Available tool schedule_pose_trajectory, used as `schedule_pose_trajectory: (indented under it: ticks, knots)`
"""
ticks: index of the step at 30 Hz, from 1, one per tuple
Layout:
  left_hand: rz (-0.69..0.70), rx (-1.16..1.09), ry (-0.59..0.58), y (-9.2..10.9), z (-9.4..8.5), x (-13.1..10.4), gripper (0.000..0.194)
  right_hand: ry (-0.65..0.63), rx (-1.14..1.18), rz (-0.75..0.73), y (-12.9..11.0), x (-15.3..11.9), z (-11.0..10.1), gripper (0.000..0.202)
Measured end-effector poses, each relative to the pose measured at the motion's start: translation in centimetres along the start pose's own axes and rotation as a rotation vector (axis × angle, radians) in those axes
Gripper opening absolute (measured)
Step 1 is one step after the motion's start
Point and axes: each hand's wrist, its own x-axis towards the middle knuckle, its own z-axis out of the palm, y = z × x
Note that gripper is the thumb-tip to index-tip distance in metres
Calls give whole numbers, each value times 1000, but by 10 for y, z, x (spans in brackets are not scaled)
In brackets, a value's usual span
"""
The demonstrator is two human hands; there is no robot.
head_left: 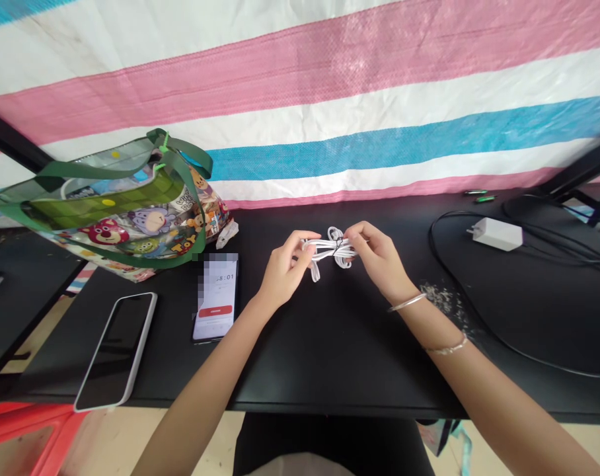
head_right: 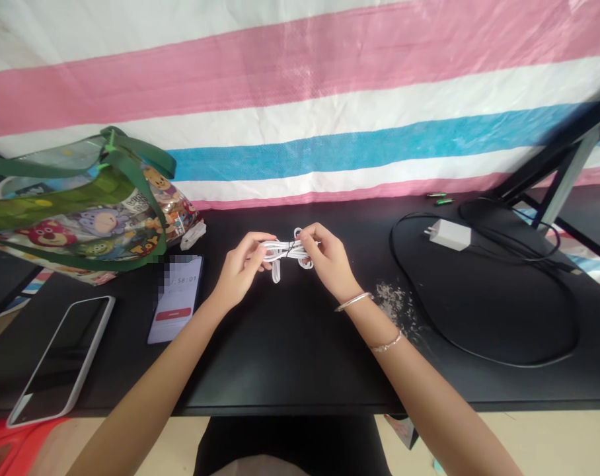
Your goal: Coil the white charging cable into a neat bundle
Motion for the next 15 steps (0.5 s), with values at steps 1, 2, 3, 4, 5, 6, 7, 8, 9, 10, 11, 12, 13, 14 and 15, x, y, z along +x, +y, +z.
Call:
schedule_pose_trajectory:
  ticks: [1, 2, 3, 4, 5, 6, 7, 8, 9, 10, 11, 12, 13, 14, 15]
  knots:
    - [-9, 21, -20, 0, 0, 0, 24, -11, -6, -2, 0, 0, 0, 48]
    - [-16, 48, -37, 1, 1, -1, 23, -23, -12, -6, 1, -1, 1, 46]
    - [-21, 81, -53, 1, 1, -1, 21, -33, -19, -12, 1, -1, 1, 45]
    - [-22, 115, -66, 1, 1, -1, 20, -41, -25, -20, 1, -2, 1, 44]
    - [-20, 148, -76, 1, 1, -1, 19, -47, -31, -27, 1, -2, 2, 43]
    - [-17, 179, -85, 2, 2, -1, 18, -52, -39, -31, 1, -2, 2, 42]
    - [-15, 208, -96, 2, 2, -1, 18, -56, -49, -36, 2, -3, 2, 41]
    - [-14, 236, -108, 4, 1, -1, 18, -57, -60, -41, 2, -3, 2, 40]
    - [-16, 263, -119, 5, 1, -2, 17, -58, -72, -48, 2, -3, 2, 40]
    - [-19, 291, -130, 6, 1, -2, 17, -61, -84, -57, 2, -3, 3, 39]
    - [-23, 316, -139, 8, 1, -2, 16, -66, -93, -66, 2, -3, 3, 39]
    - [-26, 336, -148, 9, 1, -3, 16, -73, -98, -74, 2, -3, 3, 39]
    - [-29, 351, -155, 11, 1, -3, 16, -81, -100, -79, 2, -3, 4, 40]
    - [-31, 360, -161, 12, 2, -3, 16, -88, -101, -80, 2, -4, 4, 40]
    - [-32, 367, -163, 13, 2, -3, 15, -94, -103, -79, 1, -4, 5, 40]
